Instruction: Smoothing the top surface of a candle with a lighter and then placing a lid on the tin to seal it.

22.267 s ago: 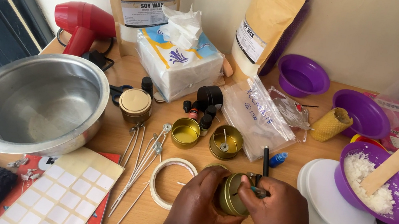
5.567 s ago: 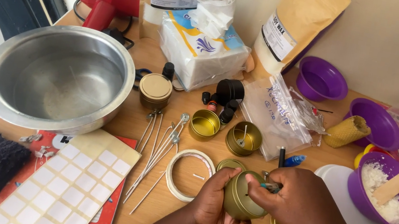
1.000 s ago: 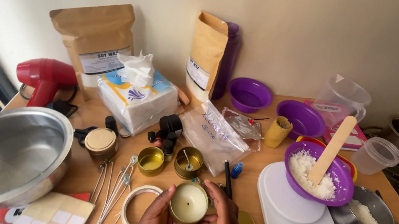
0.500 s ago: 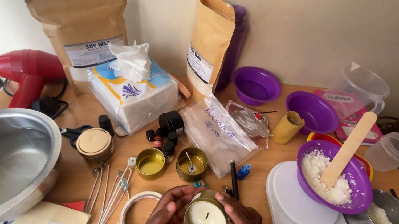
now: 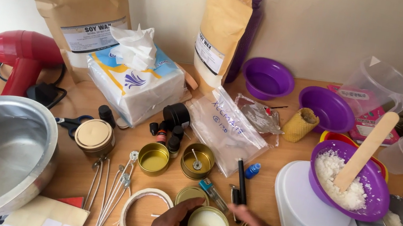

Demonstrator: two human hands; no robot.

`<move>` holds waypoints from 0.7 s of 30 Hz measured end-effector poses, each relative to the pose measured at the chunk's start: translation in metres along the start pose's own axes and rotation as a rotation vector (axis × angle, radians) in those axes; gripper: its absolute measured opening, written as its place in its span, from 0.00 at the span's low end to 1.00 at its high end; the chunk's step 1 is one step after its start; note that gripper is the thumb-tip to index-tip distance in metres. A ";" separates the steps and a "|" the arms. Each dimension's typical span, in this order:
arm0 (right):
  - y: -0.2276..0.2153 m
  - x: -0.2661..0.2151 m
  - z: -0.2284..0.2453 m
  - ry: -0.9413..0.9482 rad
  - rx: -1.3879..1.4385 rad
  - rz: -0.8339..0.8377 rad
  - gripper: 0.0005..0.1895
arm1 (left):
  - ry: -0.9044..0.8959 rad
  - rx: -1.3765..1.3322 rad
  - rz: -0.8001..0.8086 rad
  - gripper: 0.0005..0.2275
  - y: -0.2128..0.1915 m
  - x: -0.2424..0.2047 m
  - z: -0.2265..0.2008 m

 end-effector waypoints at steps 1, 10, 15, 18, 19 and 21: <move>0.000 -0.008 0.027 0.003 0.001 0.004 0.25 | -0.004 -0.002 -0.001 0.40 0.000 0.000 -0.002; -0.017 -0.039 0.018 0.108 -0.822 -0.228 0.46 | 0.291 0.034 0.128 0.41 0.021 -0.003 -0.016; -0.033 -0.042 0.080 0.534 -0.056 -0.411 0.39 | 0.290 0.155 0.248 0.42 0.027 0.001 -0.004; -0.039 -0.043 0.022 0.502 0.962 -0.363 0.30 | 0.304 0.201 0.222 0.47 0.026 0.001 -0.002; -0.041 -0.046 0.034 0.500 0.959 -0.375 0.30 | 0.310 0.199 0.232 0.47 0.028 0.001 0.003; -0.025 -0.045 0.065 0.504 1.484 -0.079 0.27 | 0.358 0.160 0.229 0.43 0.030 0.003 0.011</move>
Point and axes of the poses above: each hand's wrist, its own x-axis towards the middle knuckle, its own y-axis out of the palm, z = x × y, the point moved 5 cm from there along x, towards the middle knuckle, and after that the axes turned 9 degrees about z, right-handed, at the moved point
